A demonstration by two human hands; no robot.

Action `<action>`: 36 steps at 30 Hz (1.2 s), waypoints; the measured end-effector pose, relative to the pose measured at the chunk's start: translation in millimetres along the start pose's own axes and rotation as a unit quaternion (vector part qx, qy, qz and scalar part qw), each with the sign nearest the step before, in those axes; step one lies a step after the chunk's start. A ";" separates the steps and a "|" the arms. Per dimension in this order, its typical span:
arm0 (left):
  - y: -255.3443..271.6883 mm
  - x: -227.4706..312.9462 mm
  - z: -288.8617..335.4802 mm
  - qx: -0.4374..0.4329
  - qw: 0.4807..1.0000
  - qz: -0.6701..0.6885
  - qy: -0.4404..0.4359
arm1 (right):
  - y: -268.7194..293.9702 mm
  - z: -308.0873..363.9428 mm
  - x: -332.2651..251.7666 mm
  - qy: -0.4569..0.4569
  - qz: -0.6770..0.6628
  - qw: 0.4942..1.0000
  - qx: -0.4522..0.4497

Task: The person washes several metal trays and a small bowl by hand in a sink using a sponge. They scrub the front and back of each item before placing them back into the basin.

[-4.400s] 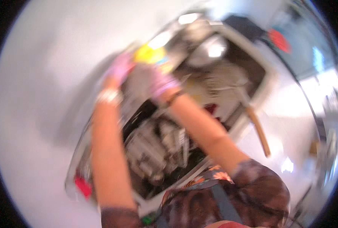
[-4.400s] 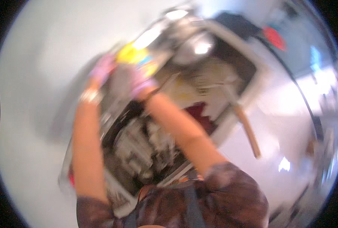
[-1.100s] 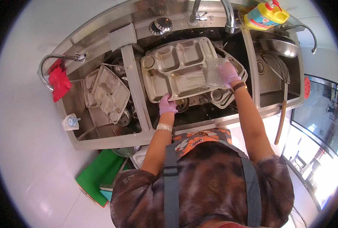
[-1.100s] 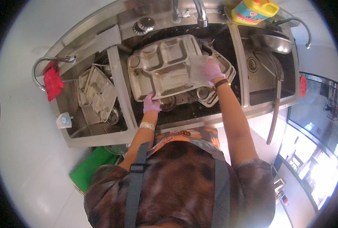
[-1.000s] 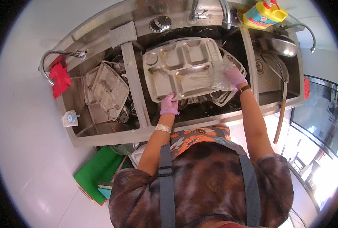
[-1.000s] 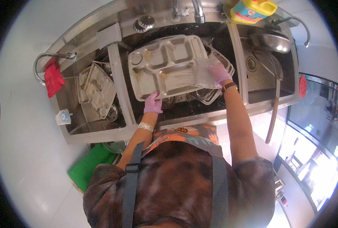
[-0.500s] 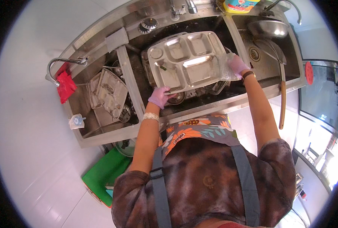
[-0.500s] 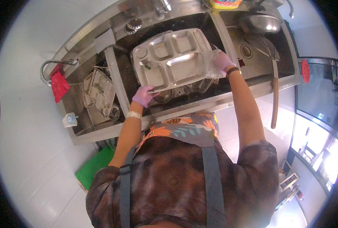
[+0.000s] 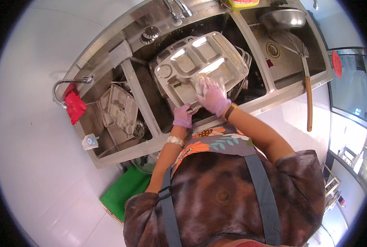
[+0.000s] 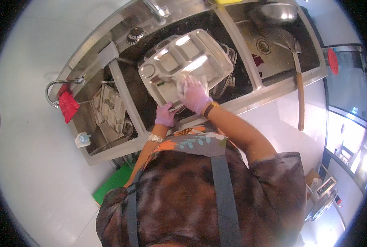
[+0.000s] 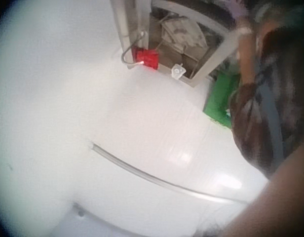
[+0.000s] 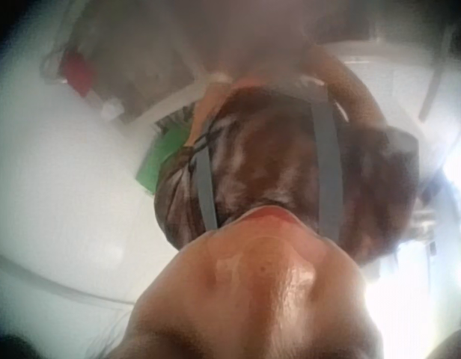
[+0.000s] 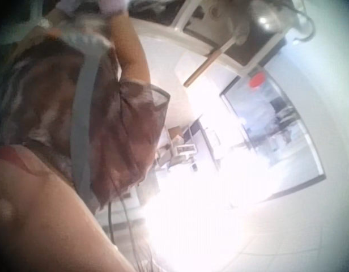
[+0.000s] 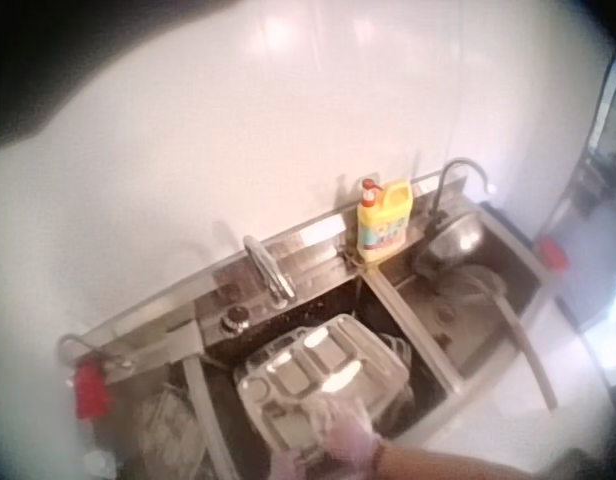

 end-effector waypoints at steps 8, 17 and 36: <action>5.8 2.6 3.9 0.048 0.999 0.000 -0.023 | 8.0 -15.3 19.8 0.073 0.098 0.991 -0.051; 2.7 5.6 9.9 -0.015 1.000 -0.011 0.008 | 24.5 -39.7 67.3 0.038 0.086 0.993 0.069; 27.5 51.1 16.9 0.007 0.989 -0.121 -0.086 | 22.1 -121.4 16.8 0.185 0.086 0.978 -0.048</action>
Point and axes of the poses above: each hand's wrist, its own z-axis away from the middle knuckle, its own y-axis out of the back of the hand, x = y × z, the point moved 9 cm from there along -z, towards the middle knuckle, and after that the axes turned 11 degrees about -x, right-handed, at the moved point
